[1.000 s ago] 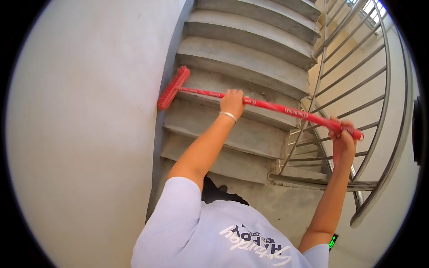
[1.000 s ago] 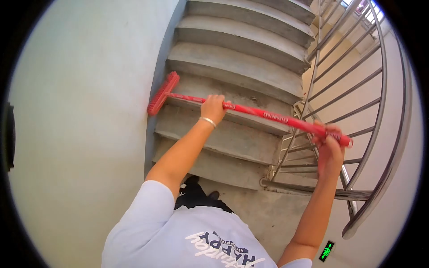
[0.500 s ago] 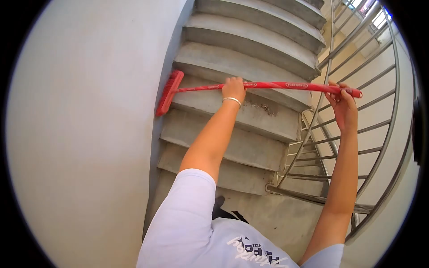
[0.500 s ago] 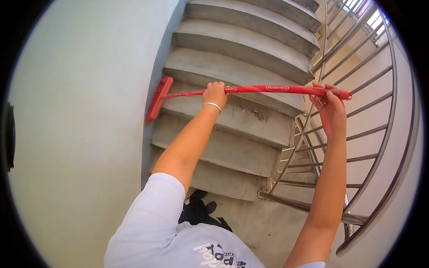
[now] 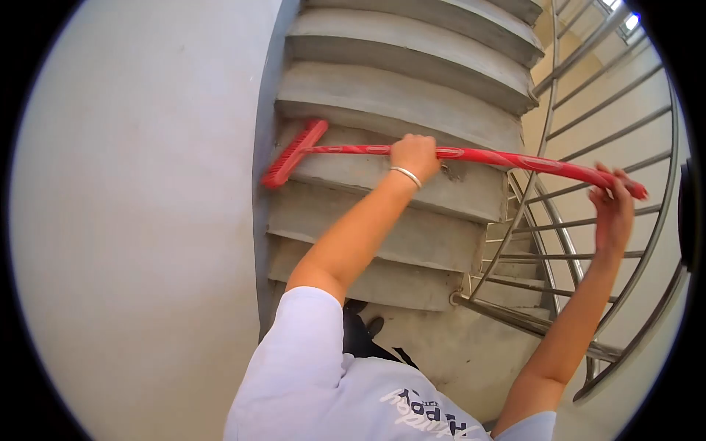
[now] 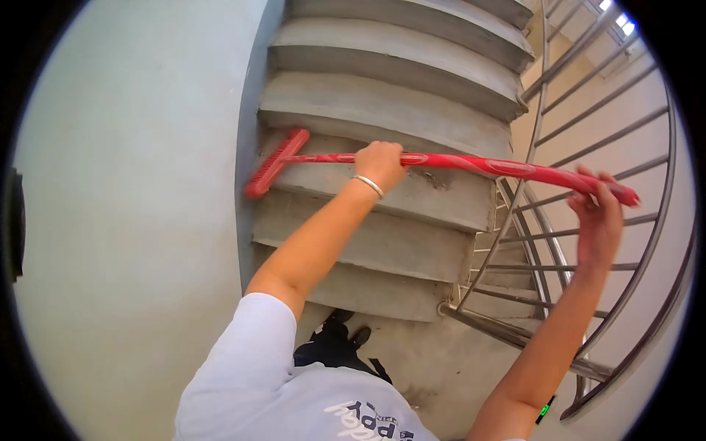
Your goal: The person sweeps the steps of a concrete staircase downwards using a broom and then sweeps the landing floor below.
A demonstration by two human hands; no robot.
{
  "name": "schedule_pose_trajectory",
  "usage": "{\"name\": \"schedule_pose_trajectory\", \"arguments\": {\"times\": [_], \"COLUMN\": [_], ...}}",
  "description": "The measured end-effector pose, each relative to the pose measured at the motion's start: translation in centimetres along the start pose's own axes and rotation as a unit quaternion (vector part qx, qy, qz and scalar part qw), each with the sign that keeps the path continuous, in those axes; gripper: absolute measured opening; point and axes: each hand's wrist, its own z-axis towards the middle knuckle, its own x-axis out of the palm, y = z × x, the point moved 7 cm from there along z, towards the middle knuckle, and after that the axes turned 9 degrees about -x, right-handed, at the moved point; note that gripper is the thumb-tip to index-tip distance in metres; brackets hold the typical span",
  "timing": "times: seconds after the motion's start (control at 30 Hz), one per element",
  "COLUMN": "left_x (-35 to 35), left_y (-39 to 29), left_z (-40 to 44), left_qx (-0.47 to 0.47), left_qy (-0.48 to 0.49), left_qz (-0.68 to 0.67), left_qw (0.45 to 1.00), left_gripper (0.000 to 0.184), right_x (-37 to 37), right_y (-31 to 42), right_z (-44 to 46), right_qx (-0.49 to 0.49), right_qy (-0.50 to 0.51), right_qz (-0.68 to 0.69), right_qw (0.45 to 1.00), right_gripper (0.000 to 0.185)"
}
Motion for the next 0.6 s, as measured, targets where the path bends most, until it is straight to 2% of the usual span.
{"name": "schedule_pose_trajectory", "arguments": {"times": [0.1,0.17,0.3,0.4,0.5,0.57,0.6], "left_x": [-2.8,-4.0,-3.1,-1.7,0.0,-0.1,-0.6], "left_y": [-1.0,1.1,5.8,5.8,5.0,4.4,3.9], "left_z": [-1.0,-0.2,3.2,4.9,6.4,5.3,5.0], "left_qx": [0.007,-0.042,-0.092,-0.114,-0.107,-0.084,-0.09], "left_qy": [-0.016,-0.066,-0.075,-0.056,-0.053,0.022,0.023], "left_qz": [-0.039,-0.028,-0.014,-0.035,-0.057,-0.028,-0.027], "left_qw": [0.999,0.997,0.993,0.991,0.991,0.996,0.995], "left_gripper": [0.023,0.021,0.021,0.021,0.02,0.018,0.018], "right_x": [0.5,3.4,8.7,9.1,8.8,6.5,5.4], "right_y": [2.4,0.9,-4.8,-5.5,-5.3,-4.6,-4.4], "right_z": [1.4,3.2,6.2,7.0,6.9,6.2,5.9], "right_qx": [-0.037,-0.01,0.044,0.06,0.108,0.086,0.069], "right_qy": [0.049,0.036,0.082,0.06,0.084,0.064,0.051], "right_qz": [0.031,0.016,0.082,0.096,0.038,0.03,0.027], "right_qw": [0.998,0.999,0.992,0.992,0.99,0.994,0.996], "right_gripper": [0.028,0.027,0.025,0.026,0.027,0.027,0.027]}}
